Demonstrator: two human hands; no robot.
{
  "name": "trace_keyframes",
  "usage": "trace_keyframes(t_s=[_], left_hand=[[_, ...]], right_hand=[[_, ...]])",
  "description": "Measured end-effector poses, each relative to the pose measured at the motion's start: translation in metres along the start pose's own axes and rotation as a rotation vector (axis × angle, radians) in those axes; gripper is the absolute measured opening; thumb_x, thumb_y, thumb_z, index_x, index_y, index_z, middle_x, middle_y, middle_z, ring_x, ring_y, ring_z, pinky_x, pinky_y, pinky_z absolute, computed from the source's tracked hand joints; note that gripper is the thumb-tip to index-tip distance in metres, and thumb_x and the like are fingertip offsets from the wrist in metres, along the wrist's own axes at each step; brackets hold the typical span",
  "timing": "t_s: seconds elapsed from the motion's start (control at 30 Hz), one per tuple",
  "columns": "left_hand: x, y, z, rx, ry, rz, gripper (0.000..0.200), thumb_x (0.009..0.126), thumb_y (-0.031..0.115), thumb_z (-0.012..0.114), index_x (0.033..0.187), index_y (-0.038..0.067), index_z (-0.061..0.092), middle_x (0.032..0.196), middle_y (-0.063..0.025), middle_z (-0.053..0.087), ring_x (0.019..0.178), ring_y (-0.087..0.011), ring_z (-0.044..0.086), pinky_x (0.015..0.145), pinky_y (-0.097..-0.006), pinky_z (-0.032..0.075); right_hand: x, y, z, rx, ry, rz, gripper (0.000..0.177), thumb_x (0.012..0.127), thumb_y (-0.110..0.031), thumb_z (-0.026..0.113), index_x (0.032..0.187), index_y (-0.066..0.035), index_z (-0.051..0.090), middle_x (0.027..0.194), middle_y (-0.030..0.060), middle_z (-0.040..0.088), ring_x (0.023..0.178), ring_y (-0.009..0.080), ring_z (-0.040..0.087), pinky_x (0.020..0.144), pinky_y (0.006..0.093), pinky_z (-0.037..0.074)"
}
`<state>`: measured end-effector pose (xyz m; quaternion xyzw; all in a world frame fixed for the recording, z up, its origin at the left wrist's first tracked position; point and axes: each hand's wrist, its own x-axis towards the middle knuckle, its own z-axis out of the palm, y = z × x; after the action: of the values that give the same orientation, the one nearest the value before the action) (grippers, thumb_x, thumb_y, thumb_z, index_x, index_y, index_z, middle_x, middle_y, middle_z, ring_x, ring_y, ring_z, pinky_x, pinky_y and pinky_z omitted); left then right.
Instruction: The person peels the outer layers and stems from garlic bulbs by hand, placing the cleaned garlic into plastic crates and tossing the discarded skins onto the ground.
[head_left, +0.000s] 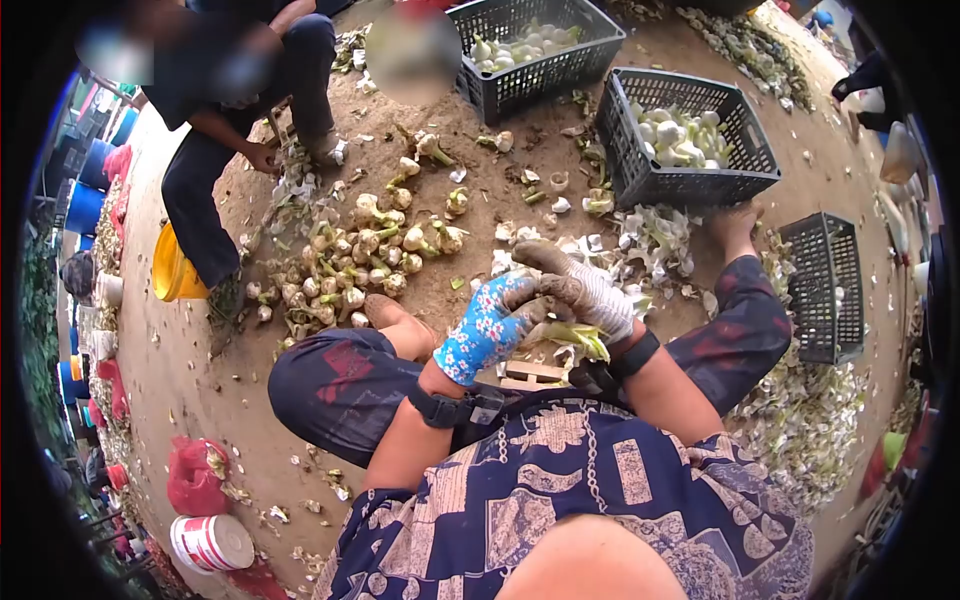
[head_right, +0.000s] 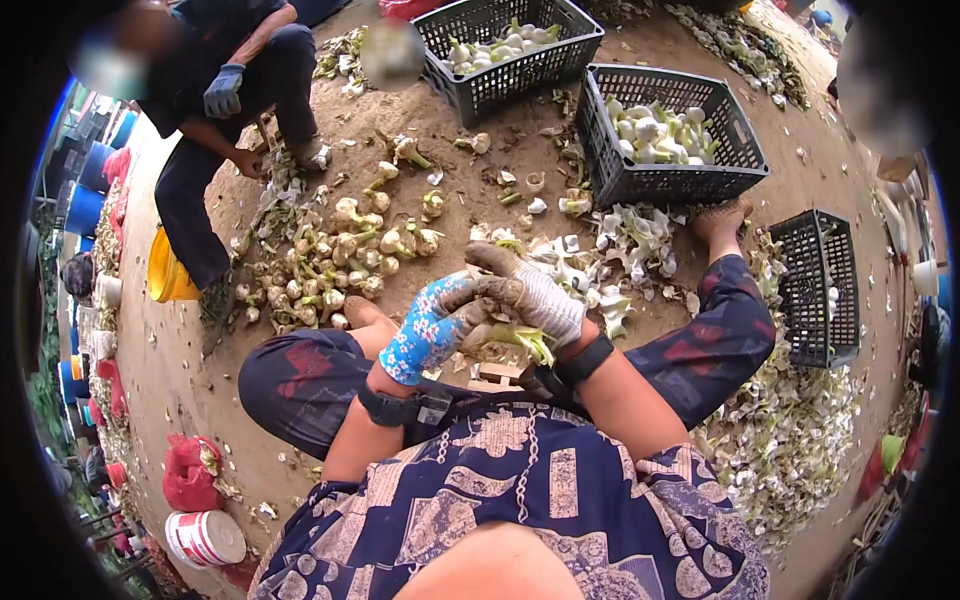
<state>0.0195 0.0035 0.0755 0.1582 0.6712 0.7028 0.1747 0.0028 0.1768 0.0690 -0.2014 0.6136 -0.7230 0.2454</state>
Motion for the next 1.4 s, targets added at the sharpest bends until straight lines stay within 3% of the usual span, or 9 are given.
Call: trace_keyframes(t_s=[0.27,0.4,0.53,0.63,0.8,0.97,1.27,1.37,1.4], left_hand=[[0.007,-0.027,-0.010,-0.166,0.223,-0.186,0.015,0.089,0.014,0.058,0.093,-0.001,0.060,0.082,-0.0049,0.060,0.073,-0.0103,0.056,0.066,-0.0252,0.047],[0.010,-0.020,-0.013,-1.060,0.631,-0.418,0.045,0.088,0.046,0.051,0.090,0.002,0.061,0.079,-0.0063,0.062,0.061,-0.0172,0.060,0.057,-0.0292,0.052],[0.012,-0.025,-0.013,-0.817,0.910,-0.223,0.044,0.091,0.041,0.049,0.106,0.000,0.054,0.094,-0.0109,0.062,0.080,-0.0213,0.062,0.071,-0.0318,0.053],[0.008,-0.055,-0.007,0.796,0.846,0.382,0.047,0.092,0.029,0.048,0.124,-0.004,0.039,0.122,-0.0213,0.047,0.115,-0.0294,0.046,0.094,-0.0386,0.038],[-0.009,-0.038,-0.005,1.080,0.548,0.451,0.050,0.089,0.030,0.053,0.126,-0.001,0.039,0.113,-0.0239,0.051,0.098,-0.0402,0.052,0.084,-0.0440,0.041],[-0.002,-0.038,0.002,0.621,0.671,0.431,0.047,0.087,0.032,0.056,0.120,0.000,0.046,0.104,-0.0225,0.054,0.090,-0.0365,0.055,0.077,-0.0414,0.044],[-0.006,-0.035,0.003,0.780,0.725,0.482,0.053,0.086,0.033,0.057,0.123,-0.002,0.042,0.112,-0.0221,0.051,0.100,-0.0376,0.052,0.085,-0.0455,0.041],[-0.006,-0.038,0.000,0.507,0.751,0.279,0.059,0.090,0.042,0.049,0.129,0.000,0.037,0.123,-0.0135,0.048,0.113,-0.0222,0.048,0.097,-0.0374,0.038],[0.002,-0.061,0.000,-0.273,0.690,0.252,0.057,0.090,0.042,0.051,0.127,0.000,0.039,0.120,-0.0113,0.051,0.105,-0.0210,0.054,0.088,-0.0344,0.046]], right_hand=[[-0.004,0.004,-0.009,0.622,0.238,0.056,0.067,0.080,-0.045,0.062,0.130,-0.005,0.041,0.127,0.0108,0.046,0.113,0.0250,0.048,0.099,0.0425,0.037],[-0.007,0.013,-0.027,0.372,0.696,0.178,0.036,0.089,-0.033,0.056,0.113,-0.006,0.052,0.099,0.0022,0.057,0.075,0.0088,0.056,0.060,0.0232,0.048],[-0.011,-0.008,0.000,0.172,0.512,0.386,0.036,0.086,-0.035,0.060,0.104,-0.004,0.061,0.066,-0.0016,0.058,0.049,0.0045,0.049,0.044,0.0170,0.039],[0.006,-0.029,0.026,-0.198,0.433,0.222,0.035,0.086,-0.036,0.059,0.094,-0.002,0.064,0.067,0.0046,0.062,0.055,0.0103,0.056,0.046,0.0246,0.042],[0.017,-0.010,0.030,-0.705,0.425,0.038,0.033,0.088,-0.031,0.052,0.075,-0.003,0.064,0.059,0.0122,0.058,0.054,0.0248,0.057,0.051,0.0369,0.043],[0.015,-0.038,0.037,-0.011,0.435,0.390,0.038,0.087,-0.034,0.056,0.070,0.000,0.061,0.055,0.0069,0.056,0.042,0.0144,0.050,0.042,0.0297,0.039],[0.021,-0.029,0.039,-0.123,0.331,0.327,0.023,0.091,-0.023,0.052,0.082,-0.004,0.059,0.056,0.0004,0.053,0.045,0.0089,0.049,0.038,0.0242,0.037],[0.019,-0.045,0.050,-0.137,0.387,0.371,0.015,0.090,-0.014,0.049,0.091,-0.002,0.059,0.070,0.0034,0.059,0.053,0.0099,0.056,0.045,0.0236,0.045],[0.017,-0.034,0.039,-0.214,0.309,0.266,0.014,0.088,-0.011,0.050,0.092,-0.001,0.060,0.071,0.0028,0.060,0.056,0.0096,0.056,0.049,0.0245,0.046]])
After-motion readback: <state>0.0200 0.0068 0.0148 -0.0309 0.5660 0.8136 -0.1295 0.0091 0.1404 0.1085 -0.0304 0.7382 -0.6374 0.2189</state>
